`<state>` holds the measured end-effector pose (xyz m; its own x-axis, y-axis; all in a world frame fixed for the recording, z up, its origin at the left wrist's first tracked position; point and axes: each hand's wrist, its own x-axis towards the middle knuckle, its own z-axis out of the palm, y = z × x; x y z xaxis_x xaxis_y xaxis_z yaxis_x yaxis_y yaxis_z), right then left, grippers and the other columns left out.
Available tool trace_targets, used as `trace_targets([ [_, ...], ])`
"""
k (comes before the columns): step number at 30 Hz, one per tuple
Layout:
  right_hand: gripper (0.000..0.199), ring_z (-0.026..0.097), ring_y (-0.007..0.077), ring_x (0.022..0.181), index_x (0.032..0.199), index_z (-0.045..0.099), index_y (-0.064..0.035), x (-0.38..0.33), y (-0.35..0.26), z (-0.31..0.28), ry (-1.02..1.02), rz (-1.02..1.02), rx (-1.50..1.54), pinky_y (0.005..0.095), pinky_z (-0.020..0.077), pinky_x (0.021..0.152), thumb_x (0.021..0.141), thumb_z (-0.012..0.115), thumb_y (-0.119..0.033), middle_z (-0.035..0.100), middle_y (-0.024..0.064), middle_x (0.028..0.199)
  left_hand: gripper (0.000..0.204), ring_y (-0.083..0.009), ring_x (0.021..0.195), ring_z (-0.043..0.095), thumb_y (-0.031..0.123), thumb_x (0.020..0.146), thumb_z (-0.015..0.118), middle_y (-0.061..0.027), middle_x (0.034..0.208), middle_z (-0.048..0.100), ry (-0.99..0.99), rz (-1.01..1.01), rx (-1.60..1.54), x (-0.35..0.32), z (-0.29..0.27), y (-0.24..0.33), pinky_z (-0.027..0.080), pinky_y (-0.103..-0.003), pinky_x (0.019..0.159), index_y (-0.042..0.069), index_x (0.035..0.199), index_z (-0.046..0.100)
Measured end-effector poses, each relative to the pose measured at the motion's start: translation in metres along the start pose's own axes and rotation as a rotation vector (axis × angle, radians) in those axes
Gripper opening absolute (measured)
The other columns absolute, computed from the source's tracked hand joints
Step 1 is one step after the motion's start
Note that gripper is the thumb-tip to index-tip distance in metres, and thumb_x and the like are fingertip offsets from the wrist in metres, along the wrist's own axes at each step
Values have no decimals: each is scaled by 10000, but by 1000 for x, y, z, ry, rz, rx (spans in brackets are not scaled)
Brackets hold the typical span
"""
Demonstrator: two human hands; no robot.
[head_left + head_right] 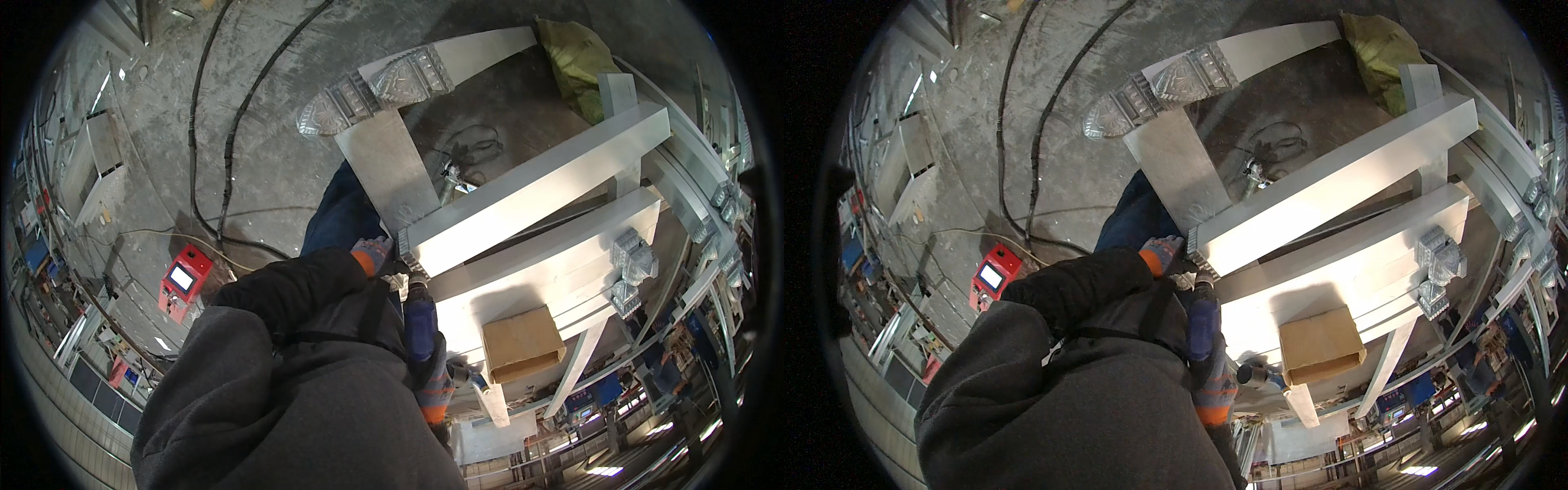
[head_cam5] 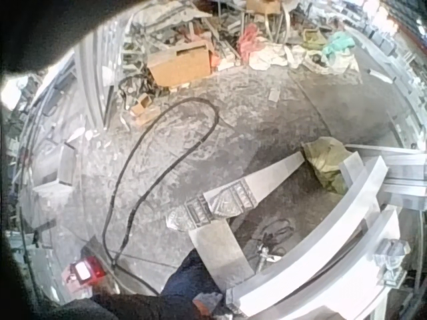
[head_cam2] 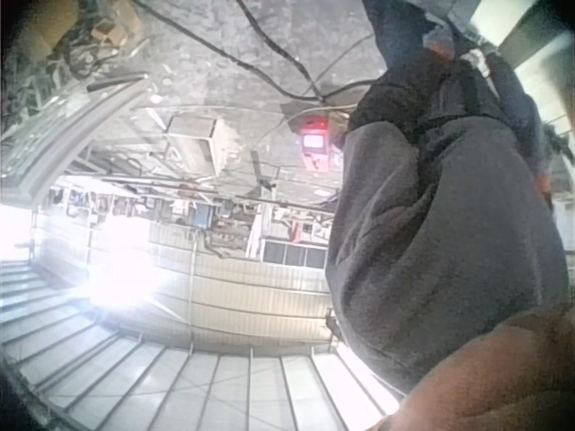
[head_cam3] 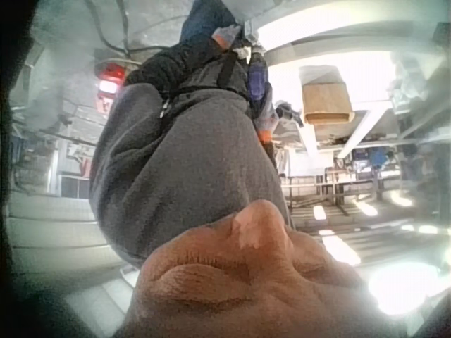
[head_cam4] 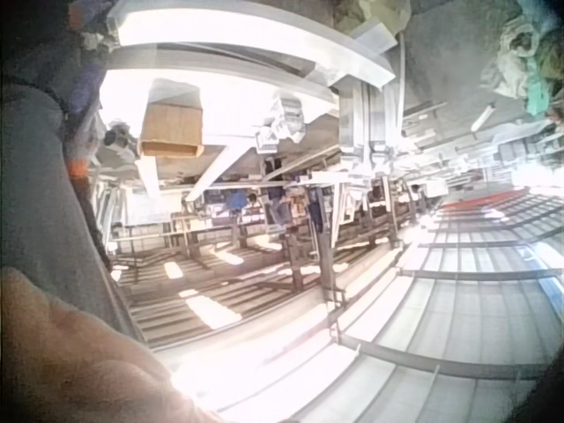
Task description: The person assembles a white metal frame by attaching corner brackets to the joints. They use a cordless drill to drive screws into the brackets, repeatedly pick up new brackets from a box, and position them on the frame. The person also moves a wrapped metal piece aside and retrieves additional brackets during the process.
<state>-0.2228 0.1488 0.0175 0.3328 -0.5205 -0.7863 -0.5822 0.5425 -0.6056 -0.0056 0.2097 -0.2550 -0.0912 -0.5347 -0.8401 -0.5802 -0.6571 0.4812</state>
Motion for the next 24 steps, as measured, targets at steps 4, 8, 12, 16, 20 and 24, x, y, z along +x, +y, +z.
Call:
trace_targets([
  [4, 768, 518, 309, 1273, 1491, 328, -46, -1, -9, 4, 73, -69, -474, 429, 449, 1051, 862, 765, -91, 498, 194, 1394, 486, -353, 1200, 593, 335, 930, 578, -162, 1300, 590, -82, -44, 20, -19, -33, 17, 482, -478, 943, 92, 1341, 485],
  [8, 768, 548, 328, 1240, 1452, 362, -22, 0, -24, 14, 127, -108, -238, 426, 474, 1002, 832, 791, -166, 527, 210, 1353, 507, -342, 1279, 517, 371, 909, 623, -180, 1312, 564, 339, 133, -91, -77, -87, 55, 459, -475, 989, 80, 1312, 525],
  [12, 673, 595, 382, 1187, 1413, 397, -11, -1, -48, 9, -25, -133, -434, 440, 506, 920, 891, 712, -297, 553, 243, 1331, 564, -361, 1208, 537, 533, 919, 567, -159, 1271, 568, 386, 1084, -409, -134, -102, 124, 437, -461, 1007, 80, 1257, 581],
  [16, 622, 648, 347, 990, 1390, 440, -49, -12, -70, 2, -33, 43, -694, 447, 526, 768, 894, 686, -334, 626, 191, 1127, 589, -343, 1018, 618, 583, 909, 568, -139, 1091, 608, -14, 1258, -347, -128, -99, 151, 504, -454, 883, 73, 1202, 601],
  [20, 613, 633, 429, 879, 1332, 479, -50, -15, -76, 2, -82, -119, -1152, 503, 502, 678, 839, 722, -322, 634, 215, 1032, 514, -321, 885, 625, 549, 911, 589, -141, 1007, 607, 453, 1500, -474, -120, -93, 141, 507, -457, 771, 71, 1098, 619],
  [24, 688, 640, 434, 795, 1310, 477, -55, -9, -75, -1, -94, -112, -984, 533, 489, 594, 793, 770, -402, 608, 235, 1004, 502, -319, 883, 624, 538, 911, 598, -127, 972, 608, 361, 1431, -431, -119, -88, 140, 508, -456, 768, 72, 1096, 615],
])
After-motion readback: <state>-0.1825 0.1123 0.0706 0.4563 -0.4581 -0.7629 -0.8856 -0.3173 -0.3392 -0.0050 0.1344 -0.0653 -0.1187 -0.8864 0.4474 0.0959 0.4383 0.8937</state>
